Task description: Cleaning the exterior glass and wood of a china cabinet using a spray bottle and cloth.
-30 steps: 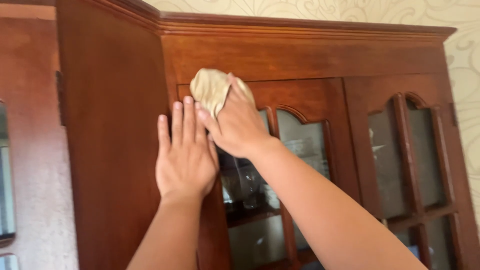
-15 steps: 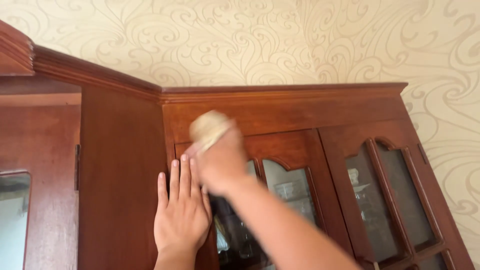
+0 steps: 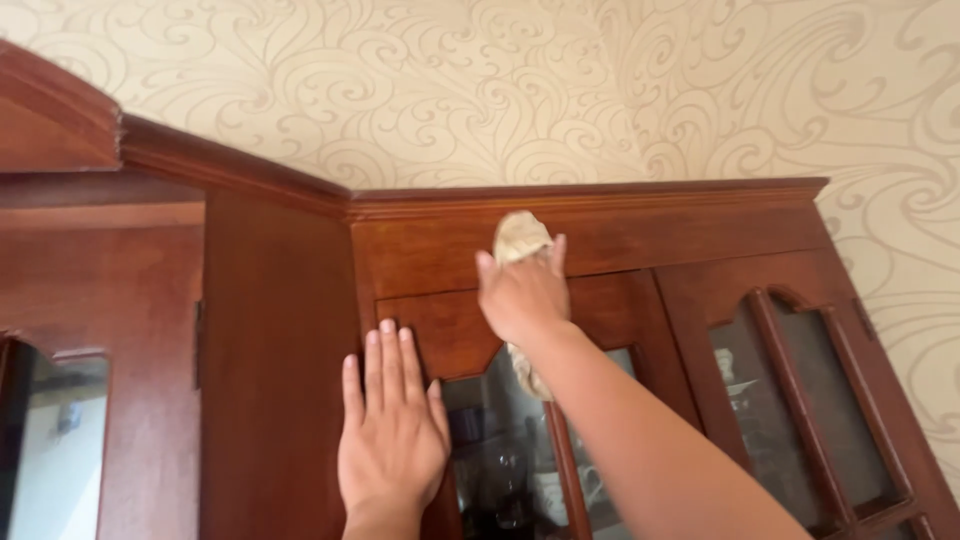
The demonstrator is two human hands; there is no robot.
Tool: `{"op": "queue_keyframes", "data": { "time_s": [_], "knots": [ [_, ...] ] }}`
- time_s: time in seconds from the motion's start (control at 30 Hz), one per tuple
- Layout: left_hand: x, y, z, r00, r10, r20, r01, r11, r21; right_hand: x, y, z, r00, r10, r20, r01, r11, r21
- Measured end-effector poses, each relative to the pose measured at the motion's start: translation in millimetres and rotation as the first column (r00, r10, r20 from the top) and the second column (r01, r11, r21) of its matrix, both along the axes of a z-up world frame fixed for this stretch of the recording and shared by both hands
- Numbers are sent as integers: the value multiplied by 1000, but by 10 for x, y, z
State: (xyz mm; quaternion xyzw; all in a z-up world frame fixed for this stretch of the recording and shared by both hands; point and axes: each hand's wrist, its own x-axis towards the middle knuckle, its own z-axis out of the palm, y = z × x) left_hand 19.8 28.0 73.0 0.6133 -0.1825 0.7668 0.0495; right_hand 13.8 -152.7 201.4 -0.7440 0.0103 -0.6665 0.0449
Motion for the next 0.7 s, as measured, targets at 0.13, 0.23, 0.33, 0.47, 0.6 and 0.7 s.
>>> {"op": "queue_keyframes", "data": {
  "time_s": [0.13, 0.23, 0.33, 0.47, 0.6, 0.7],
  "knots": [
    [-281, 26, 77, 911, 354, -213, -355, 934, 33, -401, 912, -65, 979, 202, -31, -204, 963, -176],
    [-275, 37, 86, 818, 398, -415, -370, 917, 149, -304, 1171, -125, 915, 388, -111, -402, 856, -324],
    [-176, 55, 15, 806, 393, -443, -345, 920, 188, -268, 1071, -124, 873, 470, -133, -473, 747, -466],
    [-205, 176, -40, 980, 128, -149, -117, 990, 80, -235, 1095, -10, 937, 333, -105, -349, 874, -338],
    [-469, 442, 79, 913, -356, -201, 348, 935, -76, -180, 1511, 90, 854, 502, -133, -510, 859, -35],
    [-496, 622, 163, 948, -301, 106, 299, 954, 28, 4, 1666, 130, 677, 721, -149, -714, 692, 107]
  ]
}}
